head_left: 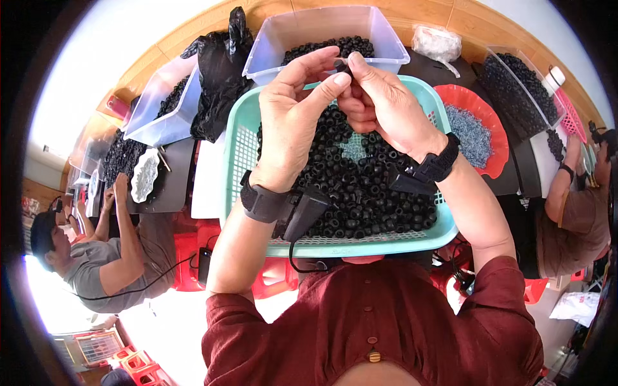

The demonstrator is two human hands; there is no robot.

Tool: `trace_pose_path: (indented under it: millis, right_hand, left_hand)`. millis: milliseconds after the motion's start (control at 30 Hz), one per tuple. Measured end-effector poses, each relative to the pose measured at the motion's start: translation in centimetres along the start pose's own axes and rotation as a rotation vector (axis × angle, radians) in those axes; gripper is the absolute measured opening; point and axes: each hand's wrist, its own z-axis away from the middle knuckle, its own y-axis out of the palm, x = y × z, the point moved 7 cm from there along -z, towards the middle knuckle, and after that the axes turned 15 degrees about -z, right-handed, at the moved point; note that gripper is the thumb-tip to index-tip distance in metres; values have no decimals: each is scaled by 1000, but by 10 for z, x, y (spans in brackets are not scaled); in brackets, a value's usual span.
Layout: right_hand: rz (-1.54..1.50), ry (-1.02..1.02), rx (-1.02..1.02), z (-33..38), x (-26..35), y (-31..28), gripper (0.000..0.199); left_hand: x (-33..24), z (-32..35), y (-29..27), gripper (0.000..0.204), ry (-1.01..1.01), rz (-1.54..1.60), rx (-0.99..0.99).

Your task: Inspecting and sorting small black rubber rings at a workstation in a manufacturing environment.

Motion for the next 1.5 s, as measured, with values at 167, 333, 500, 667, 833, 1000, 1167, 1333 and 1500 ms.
trace_pose_path:
  millis: [167, 333, 500, 667, 833, 1000, 1167, 1333, 1500]
  right_hand:
    - [-41, -5, -56, 1, -6, -4, 47]
    - [138, 35, -113, 0, -2, -5, 49]
    - [212, 47, -156, 0, -1, -7, 46]
    - [70, 113, -181, 1, -6, -11, 44]
    - [351, 18, -224, 1, 1, -4, 43]
    - [120, 118, -196, 3, -5, -9, 42]
    - [36, 159, -184, 1, -11, -13, 40]
    - [14, 213, -188, 1, -12, -13, 40]
    - [-54, 261, -185, 1, -13, -14, 41]
  left_hand:
    - [4, 6, 0, 19, -76, -95, -22]
    - [8, 1, -9, 17, 18, -290, -81]
    - [-5, 2, -4, 17, 108, -470, -74]
    - [4, 2, -2, 13, -28, -268, -38]
    - [-5, 2, -6, 15, 139, -582, -82]
    - [-10, 5, -2, 14, 124, -531, -80]
    - [1, 5, -4, 13, 12, -437, -44]
    - [-5, 5, -3, 11, 117, -631, -89]
    - [-11, 5, -1, 9, 166, -678, -92]
